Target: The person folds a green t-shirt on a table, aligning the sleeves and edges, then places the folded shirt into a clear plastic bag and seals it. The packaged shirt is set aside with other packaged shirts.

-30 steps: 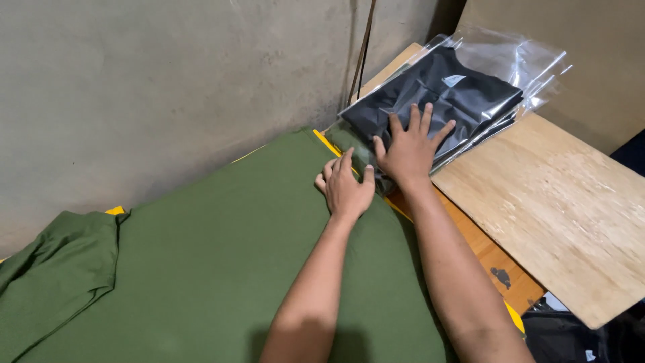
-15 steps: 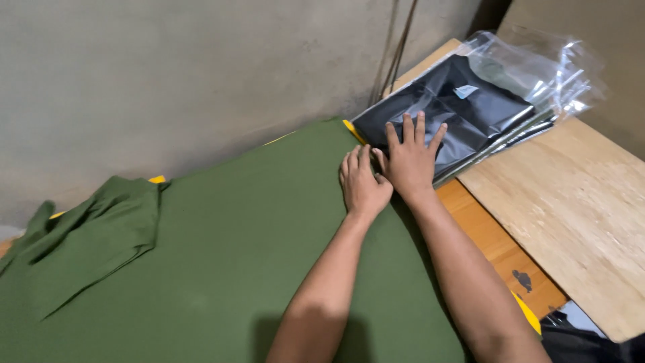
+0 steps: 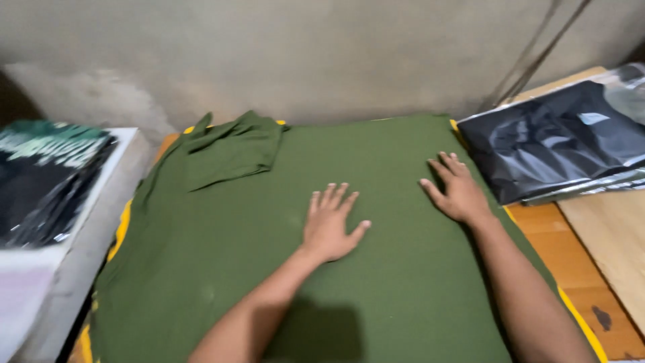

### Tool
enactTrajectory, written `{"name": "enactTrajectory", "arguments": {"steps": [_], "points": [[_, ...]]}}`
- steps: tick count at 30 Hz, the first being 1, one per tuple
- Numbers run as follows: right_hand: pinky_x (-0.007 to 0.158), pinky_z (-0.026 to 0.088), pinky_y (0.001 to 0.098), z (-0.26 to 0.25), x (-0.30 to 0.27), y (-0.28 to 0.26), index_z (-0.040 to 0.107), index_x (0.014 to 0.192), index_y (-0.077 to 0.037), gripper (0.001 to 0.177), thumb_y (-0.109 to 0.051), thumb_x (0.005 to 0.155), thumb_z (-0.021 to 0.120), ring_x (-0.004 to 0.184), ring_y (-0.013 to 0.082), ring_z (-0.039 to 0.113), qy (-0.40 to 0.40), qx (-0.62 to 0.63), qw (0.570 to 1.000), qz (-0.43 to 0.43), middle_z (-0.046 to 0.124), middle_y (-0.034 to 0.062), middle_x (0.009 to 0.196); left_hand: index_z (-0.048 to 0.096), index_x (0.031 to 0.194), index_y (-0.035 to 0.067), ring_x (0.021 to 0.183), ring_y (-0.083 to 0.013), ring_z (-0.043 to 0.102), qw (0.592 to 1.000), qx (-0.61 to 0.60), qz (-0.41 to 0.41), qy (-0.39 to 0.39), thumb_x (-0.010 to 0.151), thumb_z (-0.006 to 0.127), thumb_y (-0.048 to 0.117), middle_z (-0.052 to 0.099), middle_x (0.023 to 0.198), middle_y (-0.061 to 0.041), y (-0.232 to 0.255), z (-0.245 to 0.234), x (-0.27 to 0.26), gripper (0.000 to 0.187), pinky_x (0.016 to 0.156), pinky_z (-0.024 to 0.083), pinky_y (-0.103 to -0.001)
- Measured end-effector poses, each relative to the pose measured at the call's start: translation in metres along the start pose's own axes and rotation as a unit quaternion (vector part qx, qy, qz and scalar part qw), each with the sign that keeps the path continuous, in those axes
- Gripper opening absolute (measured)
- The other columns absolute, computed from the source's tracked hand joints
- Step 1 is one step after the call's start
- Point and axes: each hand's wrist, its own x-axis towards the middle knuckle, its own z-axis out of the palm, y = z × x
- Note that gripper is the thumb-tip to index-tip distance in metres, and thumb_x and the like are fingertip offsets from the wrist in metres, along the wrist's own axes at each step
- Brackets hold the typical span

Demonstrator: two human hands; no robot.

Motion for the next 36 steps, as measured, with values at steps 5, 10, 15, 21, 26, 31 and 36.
{"name": "enactTrajectory", "arguments": {"steps": [5,10,15,21,26,31,36], "points": [[0.123,0.032,0.0552,0.000,-0.002,-0.003,0.057,0.150,-0.021,0.061,-0.056,0.100,0.054,0.151,0.0412,0.039,-0.030,-0.024,0.999,-0.011,0.048,0.0161,0.160,0.051,0.152,0.018,0.154,-0.0404,0.029,0.985,0.099,-0.140,0.003,0.096,0.056,0.059,0.037,0.164,-0.018,-0.077,-0.065,-0.075,0.070,0.121,0.013,-0.068],[0.126,0.029,0.0550,-0.016,-0.013,-0.020,0.052,0.155,-0.021,0.064,-0.058,0.104,0.044,0.154,0.0412,0.035,-0.069,-0.048,0.996,0.009,0.045,0.0156,0.164,0.041,0.159,0.025,0.159,-0.0332,0.020,0.948,0.157,-0.276,-0.014,0.096,0.039,0.075,0.029,0.171,-0.011,-0.135,-0.102,-0.116,0.080,0.124,0.006,-0.065],[0.124,0.018,0.0524,-0.028,-0.019,-0.039,0.043,0.157,-0.016,0.074,-0.060,0.097,0.038,0.157,0.0386,0.021,-0.091,0.018,0.994,0.053,0.031,0.0168,0.167,0.015,0.164,0.033,0.160,-0.0267,-0.003,0.930,0.139,-0.336,-0.060,0.080,0.022,0.089,0.004,0.174,-0.002,-0.156,-0.125,-0.117,0.102,0.125,-0.004,-0.063],[0.122,0.023,0.0515,-0.023,-0.018,-0.037,0.049,0.154,-0.012,0.071,-0.054,0.098,0.045,0.154,0.0424,0.028,-0.062,0.013,0.997,0.031,0.039,0.0216,0.163,0.021,0.164,0.026,0.157,-0.0329,0.011,0.929,0.172,-0.325,-0.037,0.083,0.020,0.087,0.017,0.170,-0.010,-0.185,-0.117,-0.097,0.101,0.123,-0.001,-0.066],[0.124,0.020,0.0509,-0.020,-0.016,-0.036,0.046,0.156,-0.014,0.072,-0.056,0.097,0.043,0.156,0.0392,0.025,-0.075,0.004,0.996,0.050,0.036,0.0180,0.165,0.042,0.156,0.016,0.148,-0.0462,0.027,0.941,0.212,-0.259,0.052,0.093,0.027,0.069,0.033,0.160,-0.026,-0.227,-0.067,-0.065,0.084,0.121,0.010,-0.067],[0.124,0.019,0.0517,-0.022,-0.016,-0.039,0.043,0.157,-0.017,0.072,-0.057,0.098,0.040,0.157,0.0383,0.023,-0.085,-0.002,0.995,0.052,0.035,0.0169,0.166,0.042,0.155,0.023,0.153,-0.0567,-0.004,0.949,0.127,-0.287,-0.018,0.094,0.020,0.070,0.013,0.168,-0.025,-0.206,-0.080,-0.018,0.080,0.123,-0.005,-0.069],[0.124,0.018,0.0503,-0.027,-0.015,-0.044,0.042,0.157,-0.018,0.072,-0.056,0.096,0.041,0.158,0.0350,0.021,-0.098,0.004,0.993,0.070,0.032,0.0138,0.168,0.064,0.132,0.009,0.151,-0.0621,-0.006,0.943,0.124,-0.308,-0.008,0.090,0.032,0.075,0.002,0.173,-0.020,-0.225,-0.081,0.041,0.084,0.121,-0.004,-0.072]]}}
